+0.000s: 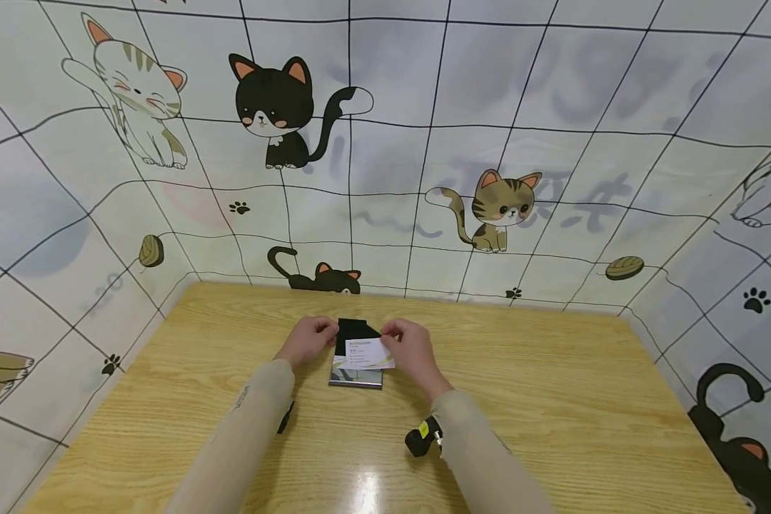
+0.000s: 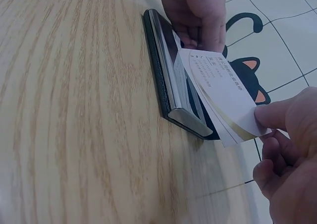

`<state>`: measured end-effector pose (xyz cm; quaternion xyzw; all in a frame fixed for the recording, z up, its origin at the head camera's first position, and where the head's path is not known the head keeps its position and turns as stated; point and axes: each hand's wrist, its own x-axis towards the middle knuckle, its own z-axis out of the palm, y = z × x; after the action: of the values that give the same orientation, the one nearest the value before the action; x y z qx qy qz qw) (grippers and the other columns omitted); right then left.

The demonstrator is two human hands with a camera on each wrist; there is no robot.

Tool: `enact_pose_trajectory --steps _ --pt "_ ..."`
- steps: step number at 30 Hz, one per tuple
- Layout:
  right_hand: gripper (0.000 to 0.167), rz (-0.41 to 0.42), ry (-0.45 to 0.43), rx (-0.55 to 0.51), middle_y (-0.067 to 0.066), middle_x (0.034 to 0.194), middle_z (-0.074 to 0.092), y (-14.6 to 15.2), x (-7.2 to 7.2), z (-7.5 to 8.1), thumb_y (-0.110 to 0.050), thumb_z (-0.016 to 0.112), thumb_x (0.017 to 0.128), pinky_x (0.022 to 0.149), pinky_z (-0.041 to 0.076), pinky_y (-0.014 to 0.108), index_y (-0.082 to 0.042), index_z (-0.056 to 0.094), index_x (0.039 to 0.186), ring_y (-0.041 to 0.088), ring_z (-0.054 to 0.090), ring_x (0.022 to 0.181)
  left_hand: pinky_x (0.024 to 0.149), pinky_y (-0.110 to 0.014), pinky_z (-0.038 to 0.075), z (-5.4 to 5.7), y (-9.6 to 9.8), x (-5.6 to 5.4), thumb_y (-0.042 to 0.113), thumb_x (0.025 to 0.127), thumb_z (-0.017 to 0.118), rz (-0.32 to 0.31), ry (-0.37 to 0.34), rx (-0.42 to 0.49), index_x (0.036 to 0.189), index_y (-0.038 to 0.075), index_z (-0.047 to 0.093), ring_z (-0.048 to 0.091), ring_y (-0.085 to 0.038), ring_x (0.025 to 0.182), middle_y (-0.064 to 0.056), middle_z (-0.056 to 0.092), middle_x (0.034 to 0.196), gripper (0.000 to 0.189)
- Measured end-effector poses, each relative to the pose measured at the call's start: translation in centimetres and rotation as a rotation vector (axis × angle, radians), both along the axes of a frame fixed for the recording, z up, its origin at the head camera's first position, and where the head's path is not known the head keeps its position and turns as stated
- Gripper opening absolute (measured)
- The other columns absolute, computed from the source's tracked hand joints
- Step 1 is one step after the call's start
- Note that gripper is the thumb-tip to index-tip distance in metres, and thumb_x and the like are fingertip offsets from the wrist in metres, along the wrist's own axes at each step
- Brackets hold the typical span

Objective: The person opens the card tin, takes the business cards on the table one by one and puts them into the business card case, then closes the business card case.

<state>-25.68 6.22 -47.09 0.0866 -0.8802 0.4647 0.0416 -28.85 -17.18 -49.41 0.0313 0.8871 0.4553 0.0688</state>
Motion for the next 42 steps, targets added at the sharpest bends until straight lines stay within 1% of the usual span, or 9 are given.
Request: enact_pose_trajectory --steps 5,11,14,21,27,34,37,42 --pt "0.003 0.001 -0.002 -0.005 0.006 0.088 0.071 -0.6 0.0 0.0 -0.001 0.073 0.093 0.071 0.046 0.027 -0.002 0.074 0.096 0.015 0.056 0.078 0.091 -0.039 0.041 0.0 0.0 0.0 0.016 0.107 0.057 -0.002 0.0 -0.003 0.093 0.008 0.072 0.057 -0.019 0.088 -0.001 0.065 0.08 0.022" --pt "0.004 0.005 0.001 -0.019 0.007 0.088 0.071 -1.1 0.0 -0.1 -0.001 0.072 0.093 0.072 0.049 0.028 -0.002 0.075 0.096 0.015 0.058 0.079 0.09 -0.039 0.043 0.0 -0.1 0.0 0.017 0.107 0.058 0.008 -0.011 -0.002 0.099 0.009 0.074 0.058 -0.018 0.087 -0.001 0.067 0.083 0.02" --pt "0.005 0.013 0.003 -0.013 0.007 0.089 0.071 -1.3 0.0 -0.2 0.0 0.071 0.094 0.072 0.049 0.029 -0.002 0.075 0.096 0.015 0.058 0.079 0.09 -0.038 0.044 0.0 0.0 0.0 0.017 0.107 0.058 0.007 -0.003 -0.008 0.102 0.008 0.075 0.059 -0.018 0.087 -0.001 0.067 0.084 0.019" --pt "0.01 0.052 0.006 0.022 0.008 0.093 0.073 -1.3 0.0 -0.3 0.002 0.07 0.093 0.075 0.051 0.033 -0.005 0.078 0.094 0.019 0.061 0.082 0.09 -0.037 0.046 0.3 0.1 0.2 0.016 0.107 0.058 0.009 0.003 -0.026 0.106 0.007 0.076 0.06 -0.018 0.091 -0.002 0.07 0.091 0.02" --pt "0.012 0.08 -0.013 0.043 0.008 0.096 0.075 -1.1 -0.1 -0.7 0.003 0.069 0.094 0.075 0.05 0.031 -0.004 0.079 0.094 0.018 0.06 0.082 0.088 -0.035 0.045 0.2 0.1 0.3 0.015 0.107 0.058 0.002 0.011 -0.025 0.102 0.006 0.074 0.059 -0.017 0.087 -0.003 0.069 0.087 0.019" --pt "0.012 0.133 0.036 0.092 0.011 0.097 0.074 -1.0 0.2 -0.7 0.006 0.068 0.092 0.074 0.05 0.032 -0.001 0.077 0.095 0.019 0.059 0.082 0.092 -0.038 0.046 0.3 0.0 0.3 0.015 0.106 0.059 0.01 0.008 -0.014 0.106 0.006 0.075 0.061 -0.017 0.089 -0.003 0.07 0.09 0.019" --pt "0.013 0.158 0.023 0.117 0.011 0.098 0.071 -1.0 0.2 -0.7 0.007 0.068 0.091 0.076 0.049 0.033 -0.001 0.076 0.098 0.019 0.058 0.083 0.09 -0.037 0.047 0.3 0.0 0.3 0.015 0.106 0.059 0.011 0.005 -0.01 0.105 0.006 0.075 0.061 -0.016 0.087 -0.003 0.07 0.09 0.019" --pt "0.015 0.187 -0.023 0.165 0.009 0.098 0.066 -0.9 0.1 -0.8 0.006 0.069 0.092 0.075 0.047 0.031 -0.003 0.075 0.102 0.018 0.054 0.083 0.088 -0.036 0.047 0.2 0.0 0.3 0.014 0.106 0.059 0.01 0.006 0.008 0.103 0.006 0.075 0.06 -0.016 0.086 -0.003 0.069 0.088 0.019"
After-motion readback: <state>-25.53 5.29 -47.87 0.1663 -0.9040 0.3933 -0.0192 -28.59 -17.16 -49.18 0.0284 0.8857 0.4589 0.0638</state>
